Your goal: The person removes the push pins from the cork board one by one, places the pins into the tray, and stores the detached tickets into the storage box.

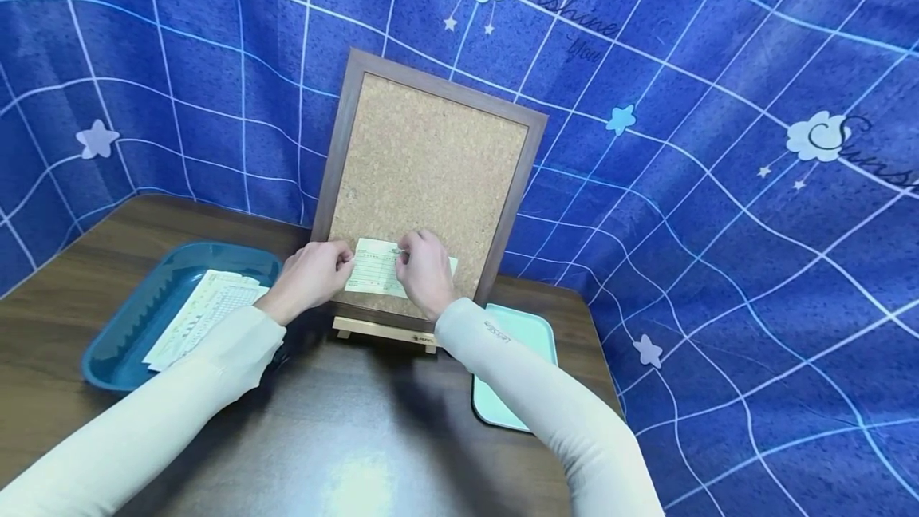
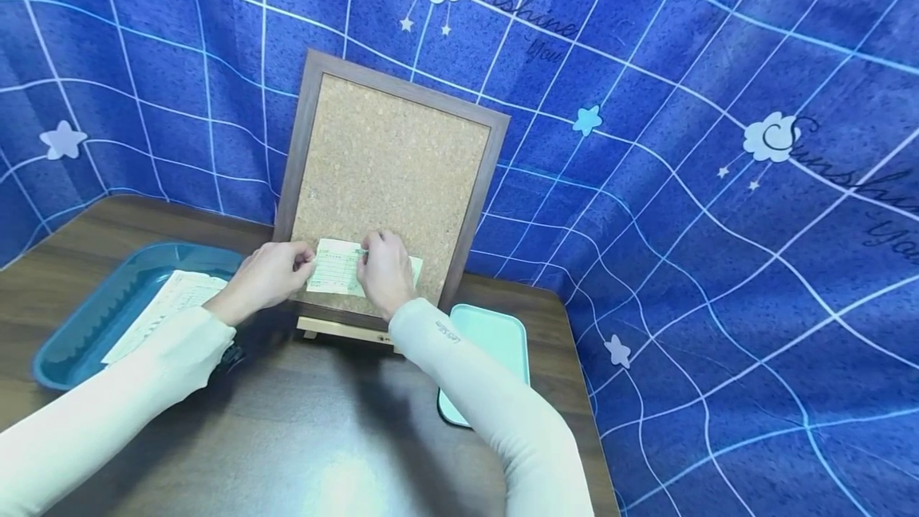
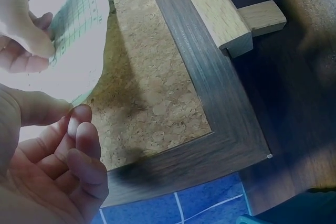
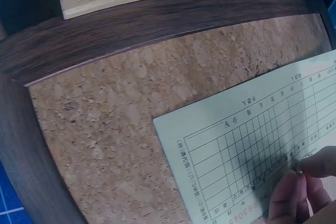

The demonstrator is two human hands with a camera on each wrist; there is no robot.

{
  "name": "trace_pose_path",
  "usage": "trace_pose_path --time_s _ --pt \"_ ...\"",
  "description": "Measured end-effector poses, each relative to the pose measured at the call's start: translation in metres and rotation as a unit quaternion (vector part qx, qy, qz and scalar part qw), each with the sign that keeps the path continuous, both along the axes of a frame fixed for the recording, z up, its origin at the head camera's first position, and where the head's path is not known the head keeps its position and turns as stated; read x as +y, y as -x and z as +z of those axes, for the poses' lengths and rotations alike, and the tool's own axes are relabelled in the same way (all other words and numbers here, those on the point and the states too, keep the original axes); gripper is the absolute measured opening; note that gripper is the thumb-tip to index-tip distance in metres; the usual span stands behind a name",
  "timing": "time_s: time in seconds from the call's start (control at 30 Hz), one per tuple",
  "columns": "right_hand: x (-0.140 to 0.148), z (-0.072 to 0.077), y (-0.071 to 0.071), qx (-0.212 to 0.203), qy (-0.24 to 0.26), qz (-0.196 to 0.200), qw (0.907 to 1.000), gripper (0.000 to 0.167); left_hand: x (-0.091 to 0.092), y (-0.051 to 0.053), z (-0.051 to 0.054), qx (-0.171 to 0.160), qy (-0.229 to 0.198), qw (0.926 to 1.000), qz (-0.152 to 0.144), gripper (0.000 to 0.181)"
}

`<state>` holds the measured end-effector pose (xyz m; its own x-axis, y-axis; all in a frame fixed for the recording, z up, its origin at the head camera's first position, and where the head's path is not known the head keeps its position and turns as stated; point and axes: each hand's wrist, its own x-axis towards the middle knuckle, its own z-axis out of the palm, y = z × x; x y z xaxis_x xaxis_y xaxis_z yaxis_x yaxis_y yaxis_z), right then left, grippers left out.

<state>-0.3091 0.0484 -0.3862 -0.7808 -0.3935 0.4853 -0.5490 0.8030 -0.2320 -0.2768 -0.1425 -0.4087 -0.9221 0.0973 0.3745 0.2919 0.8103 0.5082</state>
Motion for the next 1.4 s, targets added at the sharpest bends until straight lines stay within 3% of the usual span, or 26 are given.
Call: trace_pose_path --time_s 0.83,1.4 --pt "-0.0056 0.0006 0.0014 0.017 -0.003 -0.018 0.9997 0.005 0.0026 -0.0001 0.0017 -0.023 0.003 0.9997 0.000 0.014" --pt "-0.0014 -0.0056 0.0070 0.039 0.020 0.012 0.9990 0.008 0.0013 0.0005 0.0007 -0.022 0.000 0.9998 -0.001 0.013"
